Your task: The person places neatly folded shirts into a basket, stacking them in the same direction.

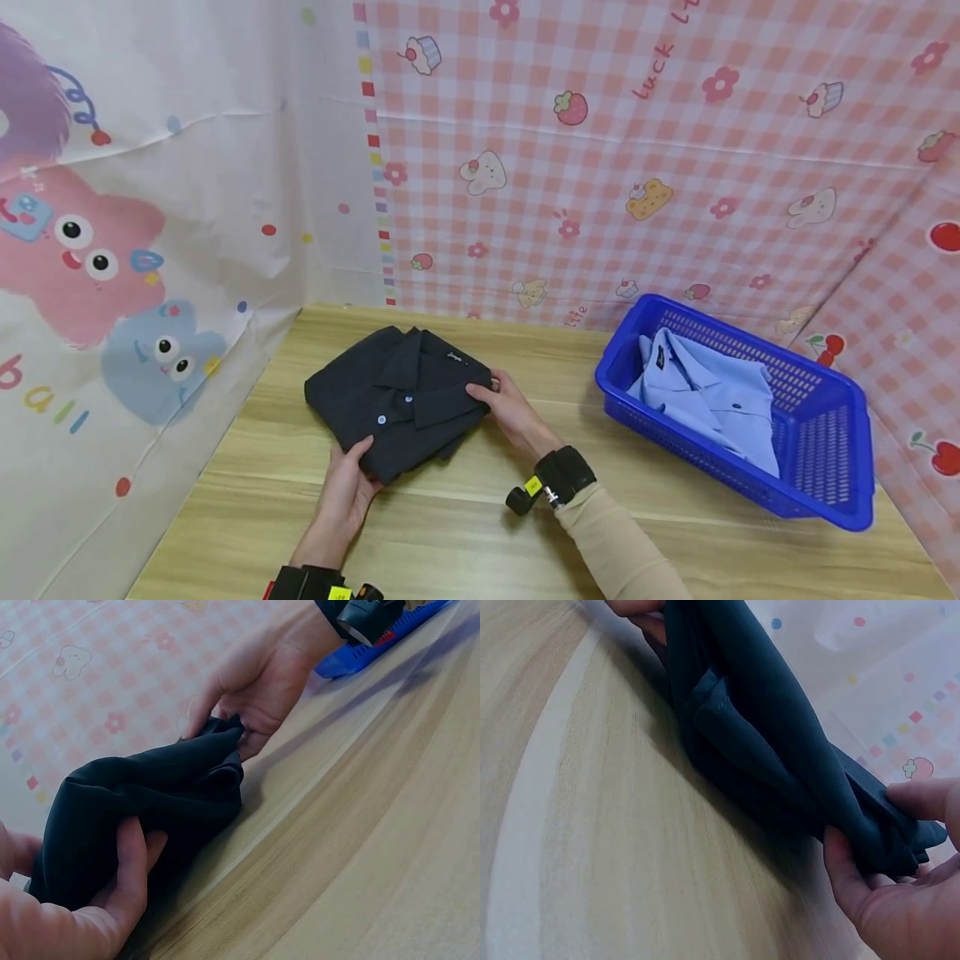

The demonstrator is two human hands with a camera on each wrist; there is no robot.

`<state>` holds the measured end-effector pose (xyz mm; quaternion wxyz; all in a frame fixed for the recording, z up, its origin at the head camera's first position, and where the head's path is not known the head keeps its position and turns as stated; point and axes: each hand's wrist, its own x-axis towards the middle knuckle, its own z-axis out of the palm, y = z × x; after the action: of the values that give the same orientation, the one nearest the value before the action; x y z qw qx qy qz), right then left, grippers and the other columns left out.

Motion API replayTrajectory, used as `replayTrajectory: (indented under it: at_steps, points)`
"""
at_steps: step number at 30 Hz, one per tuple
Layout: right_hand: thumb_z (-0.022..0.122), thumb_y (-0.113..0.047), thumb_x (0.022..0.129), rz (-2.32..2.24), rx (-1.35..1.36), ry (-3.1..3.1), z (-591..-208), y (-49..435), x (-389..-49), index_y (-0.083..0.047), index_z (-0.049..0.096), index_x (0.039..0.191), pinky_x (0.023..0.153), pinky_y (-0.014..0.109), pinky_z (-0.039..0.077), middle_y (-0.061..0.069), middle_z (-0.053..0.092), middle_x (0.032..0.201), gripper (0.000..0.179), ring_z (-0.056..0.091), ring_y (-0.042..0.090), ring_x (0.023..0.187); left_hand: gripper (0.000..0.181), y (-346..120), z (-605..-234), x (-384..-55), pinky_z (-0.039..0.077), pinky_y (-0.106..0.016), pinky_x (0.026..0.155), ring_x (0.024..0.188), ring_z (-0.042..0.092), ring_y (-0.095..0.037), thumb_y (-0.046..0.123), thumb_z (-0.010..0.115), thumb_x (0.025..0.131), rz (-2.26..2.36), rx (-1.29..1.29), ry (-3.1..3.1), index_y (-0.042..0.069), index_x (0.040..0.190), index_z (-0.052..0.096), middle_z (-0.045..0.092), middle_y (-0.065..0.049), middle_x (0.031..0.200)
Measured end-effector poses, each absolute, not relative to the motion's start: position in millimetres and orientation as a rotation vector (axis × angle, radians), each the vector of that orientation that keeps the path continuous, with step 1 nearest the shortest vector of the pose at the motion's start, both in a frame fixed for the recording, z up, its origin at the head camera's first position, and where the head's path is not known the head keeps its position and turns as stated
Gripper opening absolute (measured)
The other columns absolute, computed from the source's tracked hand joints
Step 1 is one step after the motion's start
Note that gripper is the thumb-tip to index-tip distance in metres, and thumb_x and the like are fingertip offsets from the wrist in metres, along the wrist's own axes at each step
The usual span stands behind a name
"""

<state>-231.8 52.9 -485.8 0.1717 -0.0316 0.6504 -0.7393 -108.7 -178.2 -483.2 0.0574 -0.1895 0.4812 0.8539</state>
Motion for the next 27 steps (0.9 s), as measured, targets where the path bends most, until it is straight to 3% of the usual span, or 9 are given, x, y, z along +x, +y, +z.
replayTrajectory:
  at_steps: [9, 14, 17, 23, 27]
  points:
    - [0.060, -0.006, 0.102, -2.156, -0.091, 1.877, -481.1, 54.9, -230.3, 0.003, 0.042, 0.140, 0.093, 0.026, 0.051, 0.021, 0.059, 0.133, 0.042, 0.064, 0.015, 0.106, 0.062, -172.4, -481.5, -105.3, 0.046, -0.038, 0.101, 0.145, 0.034, -0.029, 0.010, 0.033, 0.111, 2.590, -0.489, 1.531, 0.018, 0.160, -0.004, 0.013, -0.016, 0.168]
    - [0.059, -0.006, 0.103, -2.175, -0.102, 1.878, -478.2, 59.6, -227.3, 0.003, 0.042, 0.140, 0.095, 0.026, 0.050, 0.021, 0.059, 0.135, 0.042, 0.064, 0.015, 0.107, 0.069, -169.8, -480.3, -104.4, 0.029, -0.049, 0.121, 0.154, 0.021, -0.032, 0.005, 0.033, 0.109, 2.611, -0.439, 1.490, 0.020, 0.161, -0.010, 0.004, -0.014, 0.171]
    - [0.058, -0.005, 0.103, -2.185, -0.110, 1.868, -475.3, 63.5, -224.1, 0.003, 0.041, 0.141, 0.096, 0.026, 0.051, 0.022, 0.058, 0.137, 0.042, 0.064, 0.014, 0.108, 0.072, -168.0, -479.8, -103.8, 0.024, -0.049, 0.124, 0.155, 0.018, -0.032, 0.004, 0.033, 0.109, 2.608, -0.423, 1.487, 0.021, 0.162, -0.012, 0.003, -0.013, 0.172]
    - [0.057, -0.003, 0.103, -2.214, -0.114, 1.853, -468.7, 70.5, -217.8, 0.002, 0.042, 0.142, 0.091, 0.025, 0.053, 0.022, 0.058, 0.139, 0.041, 0.066, 0.012, 0.105, 0.067, -163.7, -478.5, -102.1, 0.046, -0.028, 0.103, 0.152, 0.024, -0.031, 0.006, 0.034, 0.110, 2.590, -0.397, 1.535, 0.021, 0.161, -0.007, 0.011, -0.013, 0.170]
    - [0.057, -0.003, 0.103, -2.229, -0.122, 1.850, -465.7, 73.5, -215.1, 0.001, 0.044, 0.142, 0.090, 0.025, 0.054, 0.021, 0.058, 0.138, 0.041, 0.067, 0.011, 0.103, 0.070, -162.1, -476.6, -101.3, 0.047, -0.021, 0.095, 0.153, 0.023, -0.031, 0.005, 0.034, 0.109, 2.594, -0.377, 1.540, 0.022, 0.162, -0.009, 0.009, -0.012, 0.171]
